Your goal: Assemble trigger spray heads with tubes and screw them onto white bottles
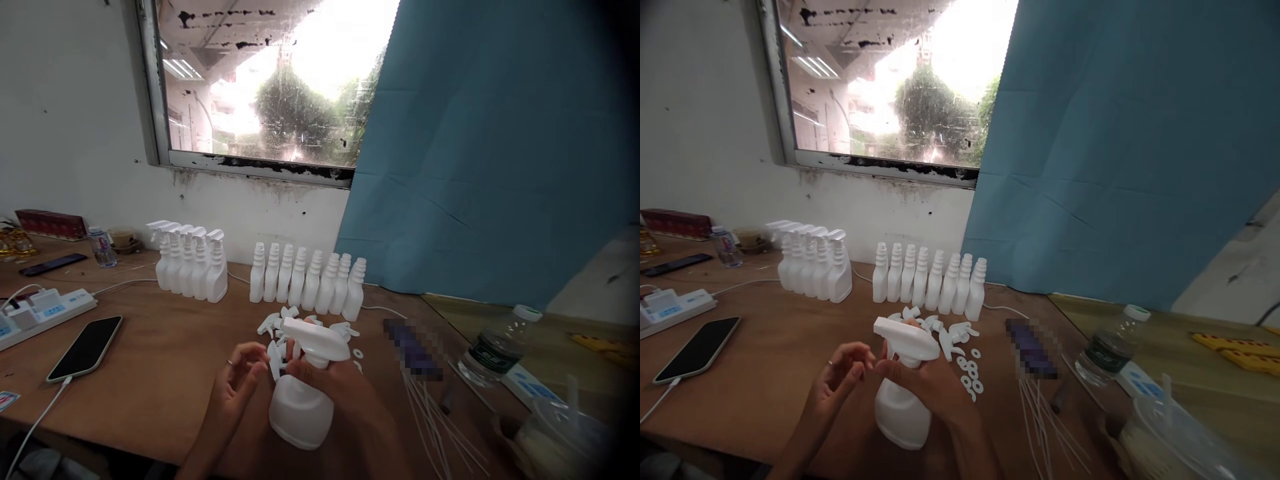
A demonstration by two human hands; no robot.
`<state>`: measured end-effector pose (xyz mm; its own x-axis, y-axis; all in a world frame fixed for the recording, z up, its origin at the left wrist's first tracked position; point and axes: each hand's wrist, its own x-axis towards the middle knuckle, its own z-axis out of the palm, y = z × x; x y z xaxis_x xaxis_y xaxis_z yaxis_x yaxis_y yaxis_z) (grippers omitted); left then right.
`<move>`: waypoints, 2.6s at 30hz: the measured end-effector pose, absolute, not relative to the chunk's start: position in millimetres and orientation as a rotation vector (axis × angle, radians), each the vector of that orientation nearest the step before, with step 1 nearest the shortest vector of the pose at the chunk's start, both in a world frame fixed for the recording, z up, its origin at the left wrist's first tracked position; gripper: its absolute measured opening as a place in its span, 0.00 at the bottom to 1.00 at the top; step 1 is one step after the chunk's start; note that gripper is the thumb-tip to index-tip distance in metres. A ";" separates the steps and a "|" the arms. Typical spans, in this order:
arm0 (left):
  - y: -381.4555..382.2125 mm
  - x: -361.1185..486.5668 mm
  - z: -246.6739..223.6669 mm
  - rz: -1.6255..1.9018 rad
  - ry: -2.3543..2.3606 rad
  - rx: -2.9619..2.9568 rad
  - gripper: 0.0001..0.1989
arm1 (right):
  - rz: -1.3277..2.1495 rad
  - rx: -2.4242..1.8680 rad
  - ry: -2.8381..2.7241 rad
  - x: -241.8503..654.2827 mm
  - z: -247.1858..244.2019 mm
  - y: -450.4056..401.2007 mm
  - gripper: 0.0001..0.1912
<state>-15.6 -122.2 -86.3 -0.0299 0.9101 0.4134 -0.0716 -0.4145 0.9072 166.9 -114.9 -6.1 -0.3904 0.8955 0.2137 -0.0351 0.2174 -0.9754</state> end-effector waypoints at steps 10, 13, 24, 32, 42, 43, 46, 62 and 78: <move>-135.8 -20.8 -84.4 0.906 0.961 1.784 0.26 | 1.235 -0.945 -1.547 169.3 -5.8 -128.1 0.12; -132.5 -27.5 -78.3 0.923 1.015 1.827 0.22 | 1.187 -0.834 -1.558 179.1 -7.0 -129.3 0.20; 7.7 -106.4 -55.4 1.373 1.951 1.804 0.25 | 0.678 -1.117 -1.228 223.1 -77.6 -115.2 0.18; 67.6 -105.7 -95.2 1.184 2.218 1.877 0.23 | 0.391 -1.226 -1.355 241.8 -140.9 -118.4 0.10; 86.1 -98.9 -115.4 1.320 2.298 1.880 0.25 | 0.153 -1.278 -1.615 244.1 -167.8 -117.4 0.07; 87.7 -99.1 -117.2 1.346 2.302 1.877 0.26 | 0.105 -1.287 -1.644 244.4 -168.9 -116.2 0.07; 88.7 -100.1 -119.0 1.412 2.318 1.878 0.28 | -0.104 -1.358 -1.710 248.0 -174.0 -111.9 0.09; -3.6 -26.6 -111.8 0.821 0.862 2.719 0.14 | -0.527 -1.789 -1.797 259.4 -197.5 -111.9 0.12; -34.8 -32.5 -104.9 0.710 0.849 2.771 0.09 | -0.412 -1.970 -1.735 275.7 -196.3 -111.0 0.14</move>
<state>-32.5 -34.8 -104.9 0.7268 0.5624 0.3944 0.4877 -0.8268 0.2804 275.7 -111.0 -196.3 0.1510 0.8401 0.5209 0.9847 -0.0814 -0.1542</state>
